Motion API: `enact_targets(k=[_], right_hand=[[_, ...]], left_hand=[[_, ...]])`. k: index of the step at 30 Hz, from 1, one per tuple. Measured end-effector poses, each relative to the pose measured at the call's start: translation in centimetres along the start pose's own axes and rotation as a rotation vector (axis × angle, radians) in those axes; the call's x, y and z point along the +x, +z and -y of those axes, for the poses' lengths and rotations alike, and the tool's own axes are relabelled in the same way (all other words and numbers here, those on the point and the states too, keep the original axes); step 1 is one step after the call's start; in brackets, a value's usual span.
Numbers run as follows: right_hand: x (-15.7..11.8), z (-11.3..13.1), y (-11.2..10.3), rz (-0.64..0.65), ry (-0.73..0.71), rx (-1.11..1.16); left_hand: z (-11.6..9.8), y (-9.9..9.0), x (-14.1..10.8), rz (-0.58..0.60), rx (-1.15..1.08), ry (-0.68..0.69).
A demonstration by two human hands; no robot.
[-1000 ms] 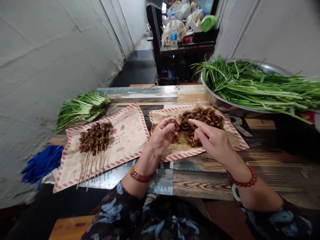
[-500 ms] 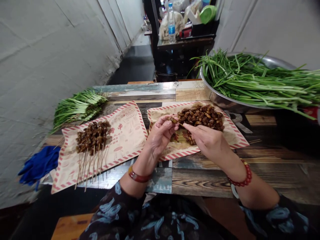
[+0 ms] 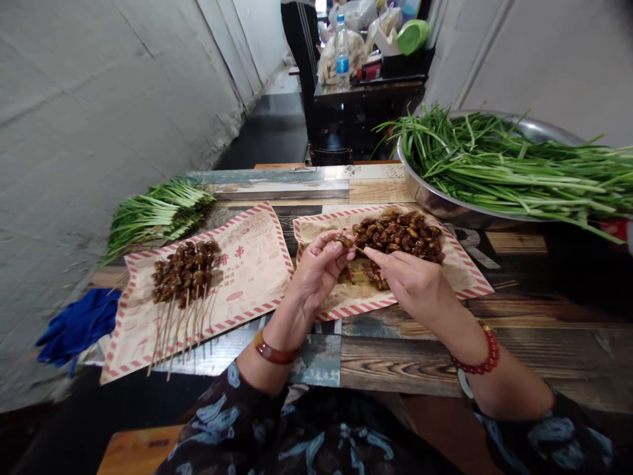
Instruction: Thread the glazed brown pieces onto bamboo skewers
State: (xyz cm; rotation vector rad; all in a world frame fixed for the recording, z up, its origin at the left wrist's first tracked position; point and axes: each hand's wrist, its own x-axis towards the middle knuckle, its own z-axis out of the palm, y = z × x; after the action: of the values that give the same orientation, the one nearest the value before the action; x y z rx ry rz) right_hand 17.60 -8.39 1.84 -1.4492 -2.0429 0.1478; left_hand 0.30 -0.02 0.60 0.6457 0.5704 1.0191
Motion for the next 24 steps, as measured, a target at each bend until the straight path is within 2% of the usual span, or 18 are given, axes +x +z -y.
enact_targets(k=[6, 12, 16, 24], right_hand=[[-0.1, -0.2, 0.2, -0.013, -0.028, -0.019], [0.0, -0.2, 0.6, -0.056, -0.064, -0.016], [0.0, -0.2, 0.8, -0.035, -0.063, 0.033], [-0.5, -0.9, 2.1, 0.01, -0.011, 0.054]], left_hand=[[0.3, 0.0, 0.0, 0.049, 0.022, 0.007], [0.3, 0.1, -0.2, 0.02, 0.038, 0.024], [0.4, 0.1, -0.3, 0.012, 0.065, 0.006], [0.5, -0.1, -0.4, -0.095, 0.13, -0.09]])
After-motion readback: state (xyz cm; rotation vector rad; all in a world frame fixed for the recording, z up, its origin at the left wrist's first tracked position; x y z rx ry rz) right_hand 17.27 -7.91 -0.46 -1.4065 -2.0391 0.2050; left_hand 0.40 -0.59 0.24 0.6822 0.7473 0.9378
